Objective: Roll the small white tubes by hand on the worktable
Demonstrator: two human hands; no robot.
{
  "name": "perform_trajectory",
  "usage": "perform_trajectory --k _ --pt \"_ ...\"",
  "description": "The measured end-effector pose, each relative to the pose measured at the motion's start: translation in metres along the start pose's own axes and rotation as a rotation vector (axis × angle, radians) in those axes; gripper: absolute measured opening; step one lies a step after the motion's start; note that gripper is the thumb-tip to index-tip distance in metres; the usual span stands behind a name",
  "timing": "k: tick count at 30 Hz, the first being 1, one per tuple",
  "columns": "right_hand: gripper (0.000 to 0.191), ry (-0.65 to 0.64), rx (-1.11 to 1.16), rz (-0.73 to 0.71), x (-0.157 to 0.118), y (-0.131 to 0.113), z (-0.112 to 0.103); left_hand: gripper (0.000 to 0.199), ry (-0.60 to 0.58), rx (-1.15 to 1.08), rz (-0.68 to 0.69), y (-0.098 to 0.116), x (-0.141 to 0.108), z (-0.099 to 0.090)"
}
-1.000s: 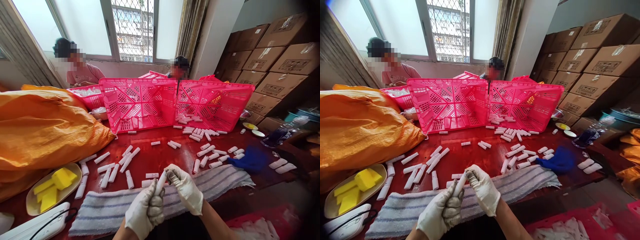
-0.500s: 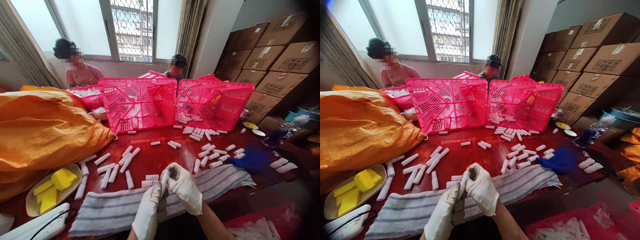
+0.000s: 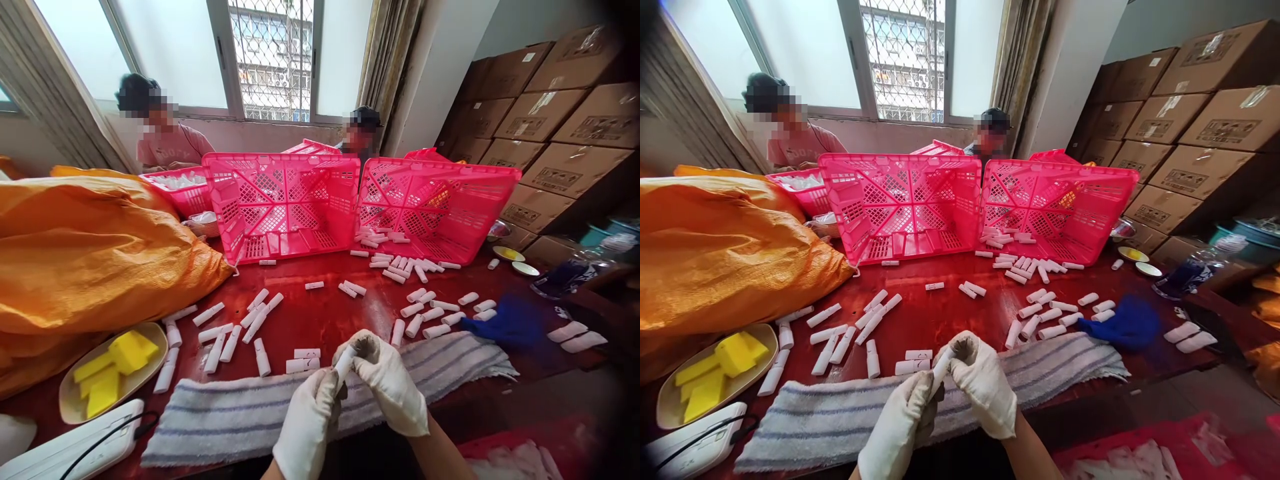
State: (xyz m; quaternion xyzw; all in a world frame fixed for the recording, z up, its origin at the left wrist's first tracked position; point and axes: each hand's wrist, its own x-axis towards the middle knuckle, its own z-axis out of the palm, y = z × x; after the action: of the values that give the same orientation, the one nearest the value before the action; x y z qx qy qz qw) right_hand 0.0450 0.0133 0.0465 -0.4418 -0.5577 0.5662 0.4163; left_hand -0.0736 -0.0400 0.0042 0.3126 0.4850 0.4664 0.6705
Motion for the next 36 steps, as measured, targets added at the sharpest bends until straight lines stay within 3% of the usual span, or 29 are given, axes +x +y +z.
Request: perform_trajectory --k 6,11,17,21,25,27,29,32,34,36 --pt "0.002 0.032 -0.023 0.006 0.008 0.01 0.002 0.063 -0.01 -0.075 -0.029 -0.003 0.002 0.001" --pt "0.01 0.107 0.046 -0.006 0.002 0.034 0.004 0.059 -0.089 -0.194 -0.069 -0.002 -0.002 -0.005" --pt "0.018 -0.024 -0.008 0.011 -0.014 0.035 -0.001 0.059 -0.174 -0.269 -0.156 0.0 -0.004 -0.006" --pt "0.025 -0.137 -0.003 0.009 -0.021 0.035 0.004 0.06 -0.167 -0.247 -0.146 0.0 -0.003 -0.002" --pt "0.027 -0.059 0.049 -0.017 -0.015 0.043 0.001 0.053 -0.207 -0.079 -0.113 0.003 0.001 -0.006" --pt "0.031 0.101 0.051 -0.034 0.003 0.045 -0.014 0.05 -0.137 0.147 -0.065 0.007 0.004 -0.014" --pt "0.038 0.32 -0.045 -0.074 0.031 0.043 -0.038 0.044 0.041 0.384 0.033 0.012 0.007 -0.029" --pt "0.044 0.624 -0.422 -0.109 0.079 0.035 -0.075 0.032 0.322 0.63 0.238 0.024 0.013 -0.057" --pt "0.04 0.677 -0.756 -0.074 0.106 0.032 -0.086 0.03 0.432 0.747 0.333 0.033 0.019 -0.075" --pt "0.03 0.559 -0.965 -0.043 0.124 0.036 -0.082 0.03 0.473 0.875 0.368 0.042 0.027 -0.089"
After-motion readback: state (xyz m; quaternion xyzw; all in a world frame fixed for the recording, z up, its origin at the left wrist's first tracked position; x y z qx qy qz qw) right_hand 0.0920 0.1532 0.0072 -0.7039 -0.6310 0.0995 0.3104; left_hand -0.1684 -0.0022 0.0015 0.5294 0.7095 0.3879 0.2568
